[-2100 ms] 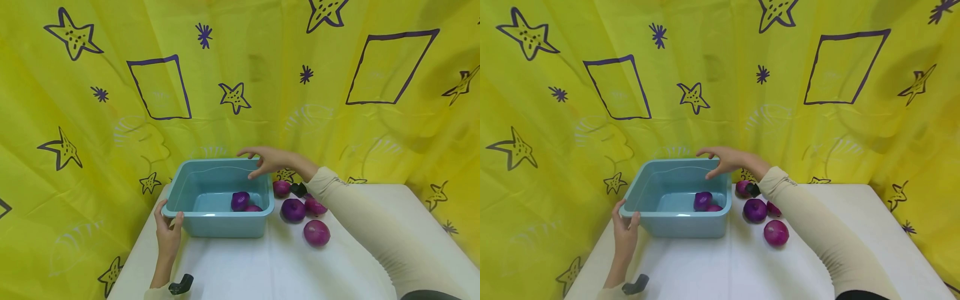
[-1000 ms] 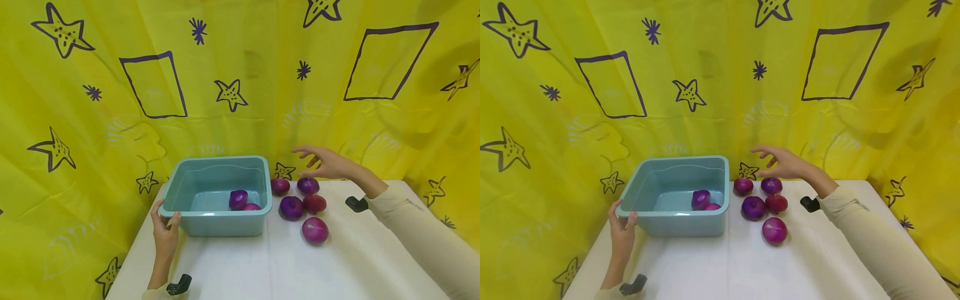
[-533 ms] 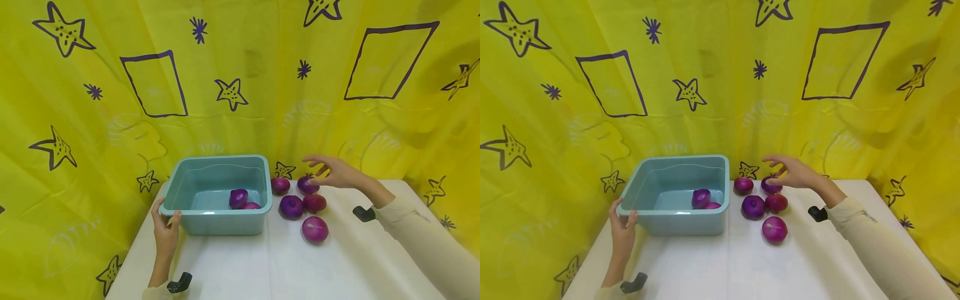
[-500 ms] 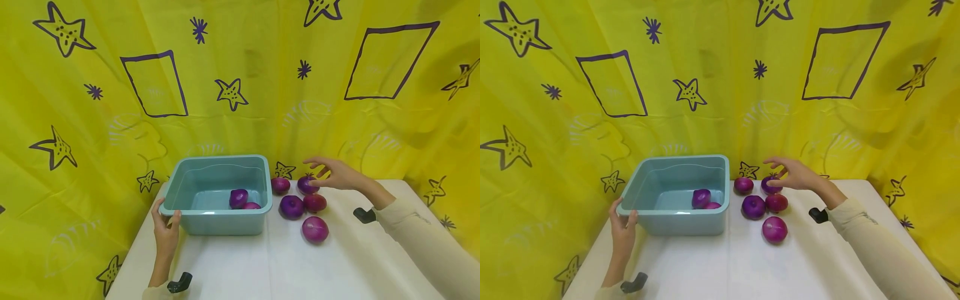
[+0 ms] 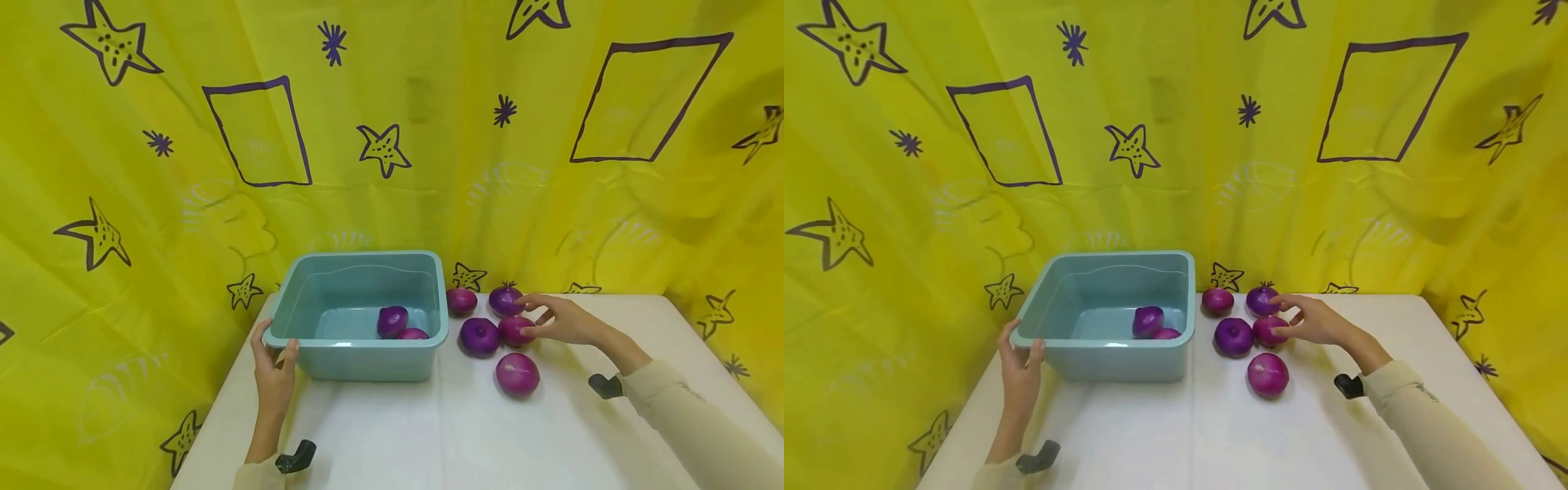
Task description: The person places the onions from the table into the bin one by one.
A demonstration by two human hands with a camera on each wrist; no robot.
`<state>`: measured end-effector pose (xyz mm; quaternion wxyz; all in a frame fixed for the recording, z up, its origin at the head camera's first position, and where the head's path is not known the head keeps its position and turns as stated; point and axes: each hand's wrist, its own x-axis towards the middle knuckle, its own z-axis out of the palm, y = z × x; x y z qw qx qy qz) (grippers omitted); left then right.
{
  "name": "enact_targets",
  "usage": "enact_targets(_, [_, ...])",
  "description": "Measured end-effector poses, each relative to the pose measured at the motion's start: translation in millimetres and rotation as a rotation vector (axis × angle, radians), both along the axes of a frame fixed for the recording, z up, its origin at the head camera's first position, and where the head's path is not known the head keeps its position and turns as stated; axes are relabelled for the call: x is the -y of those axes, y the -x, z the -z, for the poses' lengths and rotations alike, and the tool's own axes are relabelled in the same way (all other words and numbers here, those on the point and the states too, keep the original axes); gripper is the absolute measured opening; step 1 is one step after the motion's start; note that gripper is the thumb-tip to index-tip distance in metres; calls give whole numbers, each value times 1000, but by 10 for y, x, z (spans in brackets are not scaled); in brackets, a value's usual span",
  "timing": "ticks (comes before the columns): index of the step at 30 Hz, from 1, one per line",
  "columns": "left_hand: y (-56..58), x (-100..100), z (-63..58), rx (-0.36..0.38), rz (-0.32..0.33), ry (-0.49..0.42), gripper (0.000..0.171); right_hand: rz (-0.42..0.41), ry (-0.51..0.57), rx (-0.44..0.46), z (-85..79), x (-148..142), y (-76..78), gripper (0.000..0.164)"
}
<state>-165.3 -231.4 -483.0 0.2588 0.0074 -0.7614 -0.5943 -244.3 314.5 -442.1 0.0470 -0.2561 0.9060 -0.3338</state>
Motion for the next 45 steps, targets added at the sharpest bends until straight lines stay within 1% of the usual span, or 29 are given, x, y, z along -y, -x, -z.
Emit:
enact_targets(6, [3, 0, -6, -4, -2, -5, 62, -7, 12, 59, 159, -26, -9, 60])
enact_targets(10, [4, -7, -14, -10, 0, 0, 62, 17, -14, 103, 218, -21, -5, 61])
enact_targets(15, [17, -17, -20, -14, 9, 2, 63, 41, -31, 124, 271, -11, -5, 57])
enact_targets(27, [32, -4, -18, -12, 11, 0, 63, 42, -16, 142, 302, 12, 20, 54])
enact_targets(35, [21, -4, -9, -6, 10, -5, 63, 39, -13, 146, 325, 8, 29, 53])
enact_targets(41, [17, 0, -10, -4, 6, -5, 63, 38, -20, 144, 287, 16, 39, 54])
enact_targets(45, [17, -1, -6, -7, 6, -8, 63, 21, -35, 148, 204, 15, 51, 57])
